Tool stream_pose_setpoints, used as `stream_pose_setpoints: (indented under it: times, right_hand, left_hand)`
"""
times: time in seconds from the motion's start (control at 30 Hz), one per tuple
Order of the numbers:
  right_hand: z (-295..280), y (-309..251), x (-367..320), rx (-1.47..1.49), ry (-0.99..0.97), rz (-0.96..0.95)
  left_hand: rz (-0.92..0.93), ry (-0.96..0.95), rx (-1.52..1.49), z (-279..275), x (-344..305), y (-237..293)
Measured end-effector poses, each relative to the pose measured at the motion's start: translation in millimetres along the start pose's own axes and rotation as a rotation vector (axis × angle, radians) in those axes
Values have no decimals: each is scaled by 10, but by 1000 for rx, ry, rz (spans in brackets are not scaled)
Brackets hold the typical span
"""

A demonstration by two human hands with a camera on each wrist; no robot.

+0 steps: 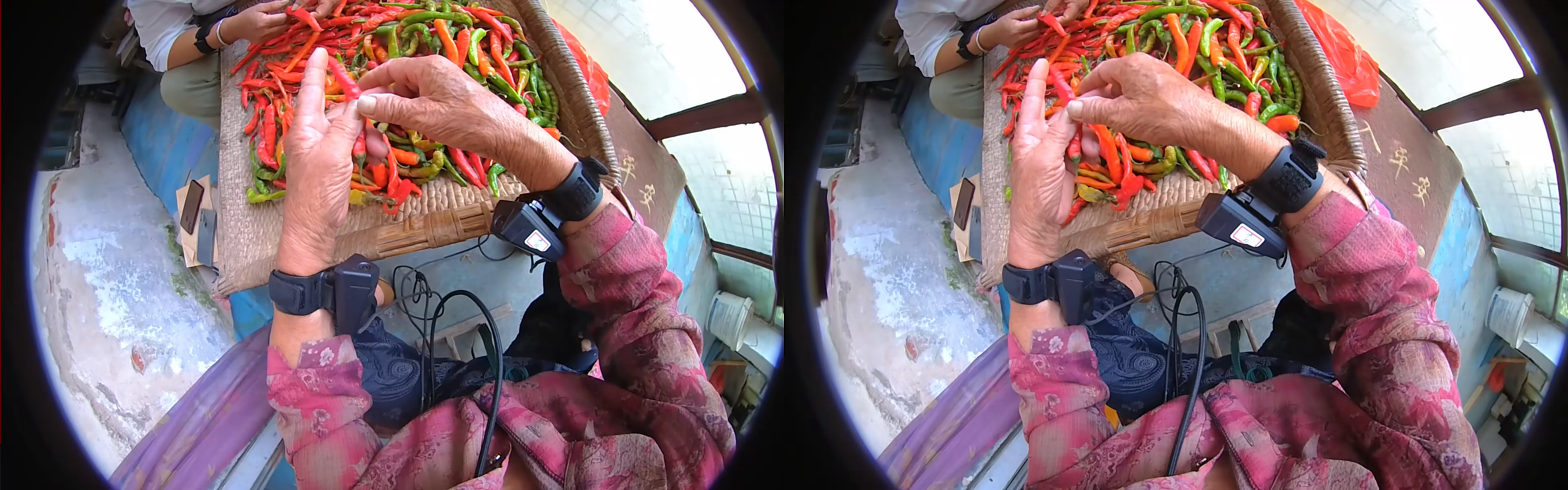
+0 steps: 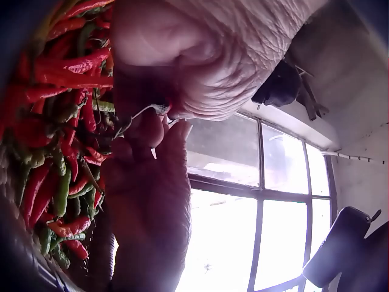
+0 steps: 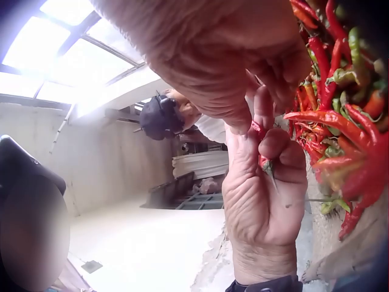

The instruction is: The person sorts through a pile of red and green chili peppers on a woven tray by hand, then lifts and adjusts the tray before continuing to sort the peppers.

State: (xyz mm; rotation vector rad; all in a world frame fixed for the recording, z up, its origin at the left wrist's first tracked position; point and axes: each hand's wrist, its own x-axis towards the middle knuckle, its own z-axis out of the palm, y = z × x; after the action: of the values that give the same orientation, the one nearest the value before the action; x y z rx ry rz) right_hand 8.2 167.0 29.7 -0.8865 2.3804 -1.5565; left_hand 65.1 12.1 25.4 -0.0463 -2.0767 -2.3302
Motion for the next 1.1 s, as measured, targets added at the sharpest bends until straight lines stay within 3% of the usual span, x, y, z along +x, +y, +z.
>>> stream_pose_setpoints:
  times: [0.1, 0.17, 0.23, 0.33, 0.37, 0.43, 0.57, 0.63, 0.77, 0.83, 0.87, 0.93, 1.0, 1.03, 1.1]
  right_hand:
    - [-25, 8, -1, -12, -36, 24]
    - [-52, 10, -10, 249, -126, 154]
    - [-71, -1, -6, 257, -119, 213]
    - [-114, 49, 36, 99, 122, -13]
    - [-131, 59, 40, 99, 122, -13]
    - [-174, 14, 52, 273, 159, 193]
    - [-352, -6, 103, 612, 222, 272]
    - [-409, 42, 128, 638, 249, 244]
    - [-505, 70, 188, 969, 467, 177]
    - [-491, -115, 187, 1246, 681, 276]
    - [-517, 36, 213, 1315, 597, 320]
    - [-450, 109, 191, 1259, 487, 368]
    - [-385, 118, 168, 1145, 269, 409]
    - [-378, 91, 156, 1144, 269, 410]
    - [-348, -24, 94, 862, 136, 299]
  left_hand:
    - [-41, -58, 15, 49, 4, -3]
    - [-63, -73, 8, 96, -6, -7]
    - [-69, -61, -3, 127, -29, 17]
    - [-127, -117, 51, 71, -42, 51]
    - [-127, -118, 51, 55, -40, 44]
    - [-128, -122, 18, 23, -39, 15]
    - [-91, -82, 10, -34, -49, 7]
    - [-109, -64, 137, -80, -22, -35]
    - [-99, -8, 222, -75, 34, -104]
    - [-11, 10, 531, -92, 59, -186]
    - [-11, 9, 531, -92, 53, -219]
    - [274, 22, 1086, -81, 48, -276]
    - [205, -24, 1198, -79, 49, -319]
    - [132, -70, 1308, -74, 53, -329]
    - [62, -71, 1299, -67, 78, -326]
